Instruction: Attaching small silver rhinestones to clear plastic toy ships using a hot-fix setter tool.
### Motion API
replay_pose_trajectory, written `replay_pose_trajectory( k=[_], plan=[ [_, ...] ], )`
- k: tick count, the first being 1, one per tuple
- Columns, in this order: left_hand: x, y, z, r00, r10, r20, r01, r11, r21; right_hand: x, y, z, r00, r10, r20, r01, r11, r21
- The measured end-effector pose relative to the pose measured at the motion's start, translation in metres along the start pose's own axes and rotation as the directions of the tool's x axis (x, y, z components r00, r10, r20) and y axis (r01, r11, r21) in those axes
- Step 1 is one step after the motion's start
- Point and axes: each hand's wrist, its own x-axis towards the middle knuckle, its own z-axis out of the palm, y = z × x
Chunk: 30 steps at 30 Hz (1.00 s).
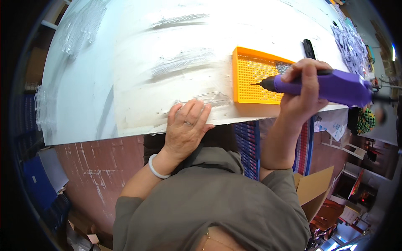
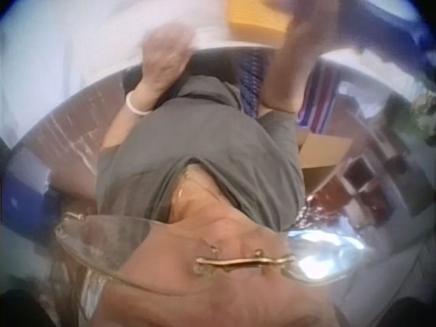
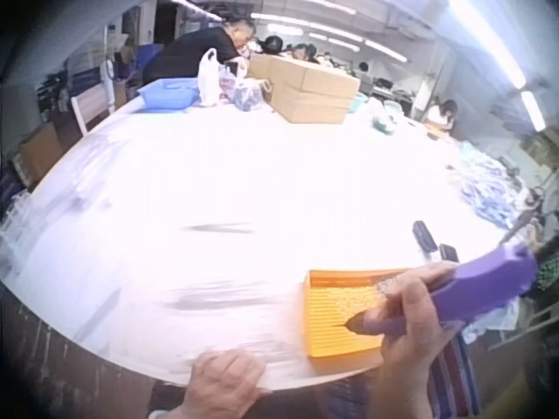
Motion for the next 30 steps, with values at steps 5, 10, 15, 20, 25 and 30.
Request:
replay_pose_trajectory(
  k=[5,10,15,20,25,30],
  plan=[
    [0.002,-0.002,-0.002,0.999,0.045,0.008,-0.044,0.998,-0.033,-0.007,-0.003,0.025,0.984,-0.069,0.167,0.020,0.961,0.277],
    [-0.004,-0.001,-0.001,1.000,-0.006,-0.005,0.005,0.999,-0.046,-0.027,0.009,0.059,0.969,0.003,0.246,-0.102,0.914,0.394],
    [-0.005,-0.002,-0.001,1.000,-0.003,-0.028,0.002,0.998,-0.058,-0.037,0.017,0.071,0.959,0.038,0.281,-0.144,0.919,0.367],
    [-0.006,-0.005,0.000,0.999,-0.002,-0.034,-0.001,0.998,-0.065,-0.039,0.019,0.073,0.961,0.078,0.264,-0.179,0.906,0.383],
    [-0.006,-0.005,0.000,0.999,-0.001,-0.049,-0.003,0.997,-0.078,-0.041,0.022,0.074,0.962,0.080,0.262,-0.176,0.914,0.366],
    [-0.006,-0.005,0.001,0.998,0.006,-0.062,-0.011,0.996,-0.086,-0.041,0.023,0.076,0.960,0.070,0.270,-0.166,0.921,0.353]
  ],
)
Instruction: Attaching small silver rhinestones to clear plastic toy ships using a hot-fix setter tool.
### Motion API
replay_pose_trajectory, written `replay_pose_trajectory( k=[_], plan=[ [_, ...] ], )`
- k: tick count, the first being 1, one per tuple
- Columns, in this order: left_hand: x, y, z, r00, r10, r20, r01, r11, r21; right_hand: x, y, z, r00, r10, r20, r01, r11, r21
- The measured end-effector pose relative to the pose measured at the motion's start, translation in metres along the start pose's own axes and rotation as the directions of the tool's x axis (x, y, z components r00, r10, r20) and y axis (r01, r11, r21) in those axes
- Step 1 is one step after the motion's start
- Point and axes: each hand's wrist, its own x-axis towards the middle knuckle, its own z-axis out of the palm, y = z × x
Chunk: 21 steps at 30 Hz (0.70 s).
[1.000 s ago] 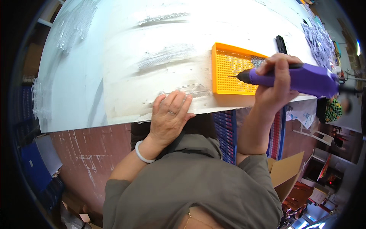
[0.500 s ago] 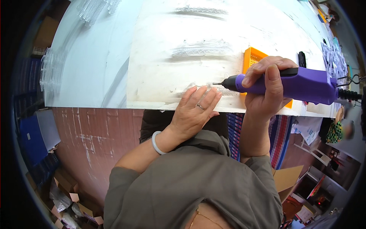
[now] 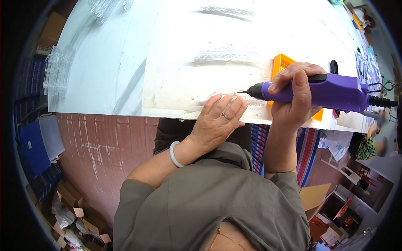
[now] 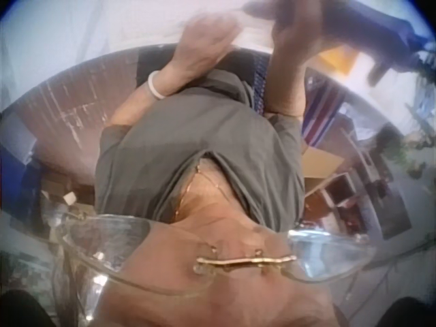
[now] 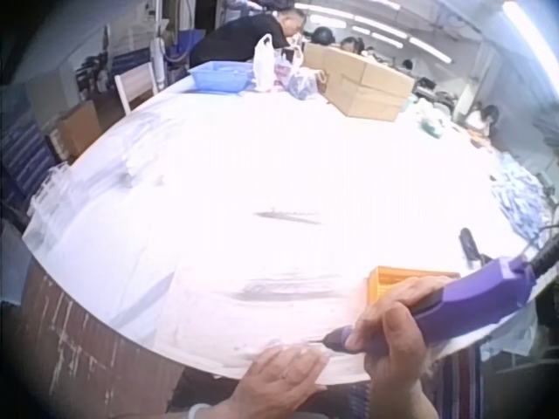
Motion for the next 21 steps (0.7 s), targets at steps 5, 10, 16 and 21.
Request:
replay_pose_trajectory(
  k=[5,10,16,21],
  plan=[
    [0.0004,-0.0003,0.0007,1.000,0.002,0.008,-0.002,1.000,0.007,0.0015,-0.0038,0.0034,0.999,-0.022,0.027,0.026,0.988,-0.151],
    [0.0005,0.0000,-0.0002,1.000,-0.006,0.016,0.006,1.000,0.013,0.0011,-0.0022,0.0041,1.000,-0.012,0.017,0.014,0.994,-0.112],
    [0.0009,0.0001,0.0000,1.000,-0.002,0.006,0.002,1.000,0.005,0.0010,-0.0011,-0.0023,1.000,-0.019,0.021,0.020,0.998,-0.064],
    [0.0016,0.0005,-0.0008,1.000,-0.005,0.012,0.005,1.000,0.011,0.0003,-0.0003,-0.0021,1.000,-0.022,0.013,0.023,1.000,-0.016]
  ],
)
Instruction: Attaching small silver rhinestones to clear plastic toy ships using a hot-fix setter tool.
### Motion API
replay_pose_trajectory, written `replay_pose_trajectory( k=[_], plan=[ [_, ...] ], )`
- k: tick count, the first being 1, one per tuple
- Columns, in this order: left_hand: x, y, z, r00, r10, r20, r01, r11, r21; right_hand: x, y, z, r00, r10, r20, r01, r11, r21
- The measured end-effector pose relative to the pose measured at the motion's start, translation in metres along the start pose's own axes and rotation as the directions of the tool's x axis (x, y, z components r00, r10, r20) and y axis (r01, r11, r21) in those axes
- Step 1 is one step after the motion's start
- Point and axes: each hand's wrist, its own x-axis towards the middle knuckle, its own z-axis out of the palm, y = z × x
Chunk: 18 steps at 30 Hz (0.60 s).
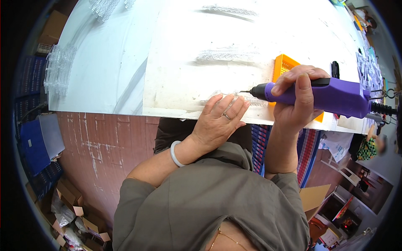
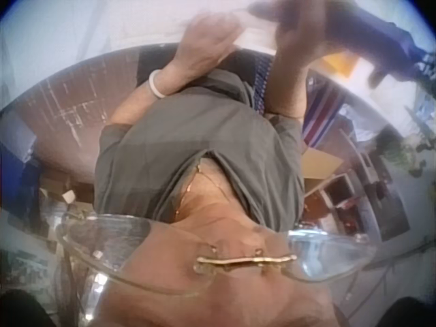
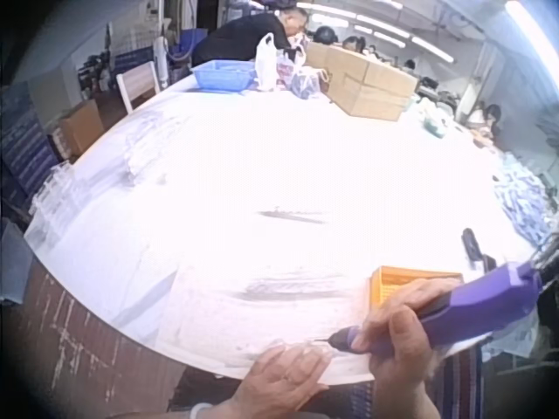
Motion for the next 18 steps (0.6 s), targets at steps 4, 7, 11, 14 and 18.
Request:
replay_pose_trajectory(
  k=[4,7,11,14,18],
  plan=[
    [-0.0001,0.0000,0.0000,1.000,0.001,-0.007,-0.001,1.000,-0.008,-0.0007,-0.0007,0.0013,0.999,-0.015,0.029,0.016,1.000,-0.025],
    [0.0001,-0.0001,0.0002,1.000,0.001,-0.007,-0.001,1.000,-0.001,-0.0010,-0.0008,0.0025,0.998,-0.030,0.061,0.033,0.998,-0.047],
    [-0.0009,-0.0009,0.0022,1.000,0.005,-0.008,-0.004,1.000,0.011,-0.0027,-0.0044,0.0053,0.996,-0.017,0.082,0.025,0.995,-0.098],
    [-0.0019,-0.0010,0.0035,1.000,0.010,-0.004,-0.010,1.000,0.020,-0.0011,-0.0052,0.0056,0.990,-0.060,0.131,0.075,0.991,-0.112],
    [-0.0021,-0.0010,0.0038,1.000,0.008,-0.011,-0.008,1.000,0.018,-0.0028,-0.0046,0.0068,0.992,-0.059,0.114,0.068,0.995,-0.079]
  ],
)
